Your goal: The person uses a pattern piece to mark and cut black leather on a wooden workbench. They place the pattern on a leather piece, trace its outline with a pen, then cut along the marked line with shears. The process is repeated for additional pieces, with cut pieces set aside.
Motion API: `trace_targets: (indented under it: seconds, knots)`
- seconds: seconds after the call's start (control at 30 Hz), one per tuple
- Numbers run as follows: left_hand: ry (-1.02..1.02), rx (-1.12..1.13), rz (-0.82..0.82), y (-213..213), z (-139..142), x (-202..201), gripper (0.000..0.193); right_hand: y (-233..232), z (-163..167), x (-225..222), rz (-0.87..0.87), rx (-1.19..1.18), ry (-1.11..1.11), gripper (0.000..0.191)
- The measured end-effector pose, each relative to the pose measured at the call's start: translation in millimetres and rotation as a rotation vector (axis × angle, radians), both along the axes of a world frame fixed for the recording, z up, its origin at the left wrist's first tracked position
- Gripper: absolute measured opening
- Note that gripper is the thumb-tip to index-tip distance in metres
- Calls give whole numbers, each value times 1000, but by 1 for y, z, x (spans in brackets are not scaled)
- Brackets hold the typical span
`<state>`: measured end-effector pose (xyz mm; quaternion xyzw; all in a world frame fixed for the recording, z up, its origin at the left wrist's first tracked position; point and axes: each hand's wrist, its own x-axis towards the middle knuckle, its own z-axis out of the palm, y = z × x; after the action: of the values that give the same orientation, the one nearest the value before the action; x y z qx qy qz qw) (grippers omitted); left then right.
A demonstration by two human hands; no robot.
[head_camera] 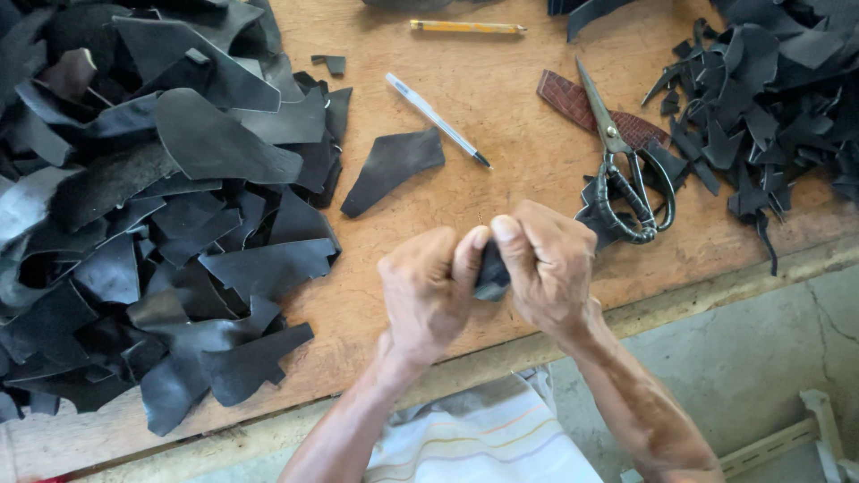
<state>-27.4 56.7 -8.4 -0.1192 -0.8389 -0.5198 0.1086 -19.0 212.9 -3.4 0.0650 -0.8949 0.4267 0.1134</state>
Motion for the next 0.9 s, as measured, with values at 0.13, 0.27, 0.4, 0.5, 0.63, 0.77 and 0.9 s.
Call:
trace_targets:
  seconds: [0.13,0.27,0.4,0.5,0.63,0.77,0.9]
  knots:
    - [-126,252,-150,-15,2,-3,12,9,5,-10,216,-78,2,13]
    - [-63,204,-180,-18,-3,-3,13,9,3,-11,250,-185,-61,13]
    - [-78,15,-141,-7,-15,-3,28,3,-6,-5,118,-117,-79,15]
    - [-96,9,-108,-4,-19,-2,33,2,-10,-4,45,-26,-74,23]
    - [-234,102,-121,-5,-20,-4,29,8,-11,-8,74,-22,-94,25]
    - [-629,563,-213,-12,-25,-11,18,20,-9,-13,242,-121,-73,34]
    - [-610,734,-226,-17,-34,-12,28,25,-12,-11,169,-366,-166,52]
